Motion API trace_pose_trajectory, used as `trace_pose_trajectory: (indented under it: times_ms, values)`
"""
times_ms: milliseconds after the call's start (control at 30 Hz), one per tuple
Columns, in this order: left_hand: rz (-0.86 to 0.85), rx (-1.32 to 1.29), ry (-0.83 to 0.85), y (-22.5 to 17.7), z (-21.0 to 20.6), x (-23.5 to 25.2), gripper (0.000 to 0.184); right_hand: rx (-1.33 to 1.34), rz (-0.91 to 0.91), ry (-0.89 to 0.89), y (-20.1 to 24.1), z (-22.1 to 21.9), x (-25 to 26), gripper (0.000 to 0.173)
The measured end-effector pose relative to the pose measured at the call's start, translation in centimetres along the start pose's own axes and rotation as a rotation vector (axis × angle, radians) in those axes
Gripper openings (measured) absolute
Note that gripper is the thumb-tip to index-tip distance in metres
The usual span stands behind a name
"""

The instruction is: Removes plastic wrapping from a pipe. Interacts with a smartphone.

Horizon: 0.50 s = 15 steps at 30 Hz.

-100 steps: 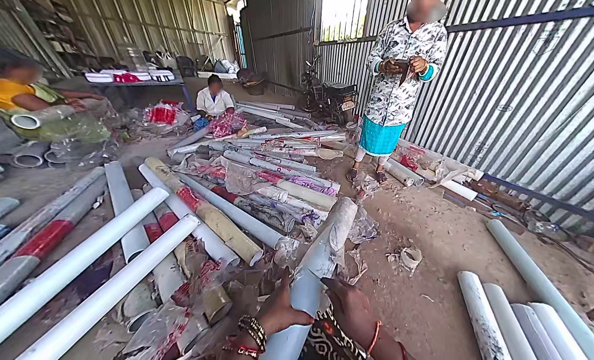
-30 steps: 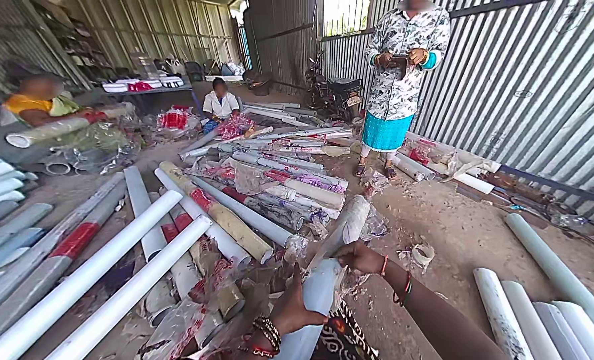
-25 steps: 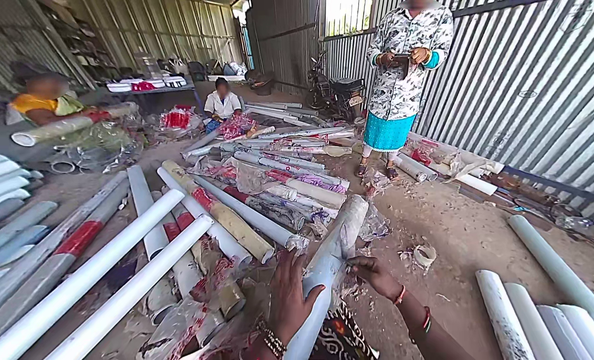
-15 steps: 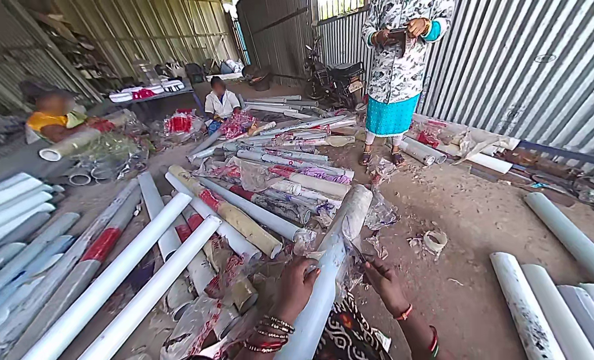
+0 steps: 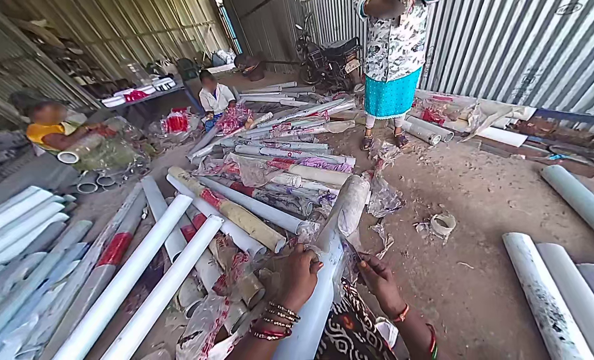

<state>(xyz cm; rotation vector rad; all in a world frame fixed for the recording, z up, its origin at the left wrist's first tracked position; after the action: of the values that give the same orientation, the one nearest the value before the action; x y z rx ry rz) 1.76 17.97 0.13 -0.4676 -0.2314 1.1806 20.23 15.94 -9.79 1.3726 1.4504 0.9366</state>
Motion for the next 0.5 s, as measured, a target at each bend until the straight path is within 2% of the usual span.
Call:
trace_pose_trajectory:
  times_ms: [100,200,300,500]
  values:
    - [-0.052,0.072,0.003,-0.5,-0.7,0.0,0.027,0.003,0.000,0.011,-0.3,-0.2,0.0,0.026]
    - [-0.107,0.135,-0.119,-0.7,-0.5,0.0,0.028,0.018,-0.021,0.009,-0.3,-0.4,-0.3,0.026]
    - [-0.034,0.016,-0.209,0.0,0.2,0.2,0.026,0.076,-0.085,-0.018,0.1,-0.5,-0.7,0.024]
    - [0.110,-0.320,-0.214,3.0,0.0,1.2,0.028,0.078,-0.060,-0.002,1.4,-0.9,-1.2,0.024]
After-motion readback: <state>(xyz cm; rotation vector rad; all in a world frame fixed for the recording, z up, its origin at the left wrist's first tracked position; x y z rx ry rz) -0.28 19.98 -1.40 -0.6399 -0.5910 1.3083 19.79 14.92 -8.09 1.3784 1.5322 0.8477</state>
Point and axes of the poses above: each hand's wrist, its own x-axis towards the middle knuckle, its own z-axis out of the back of the hand, y = z × x, the point moved 8 cm from there along x, towards the middle knuckle, and after that the axes turned 13 degrees about -z, right-handed, at the moved point
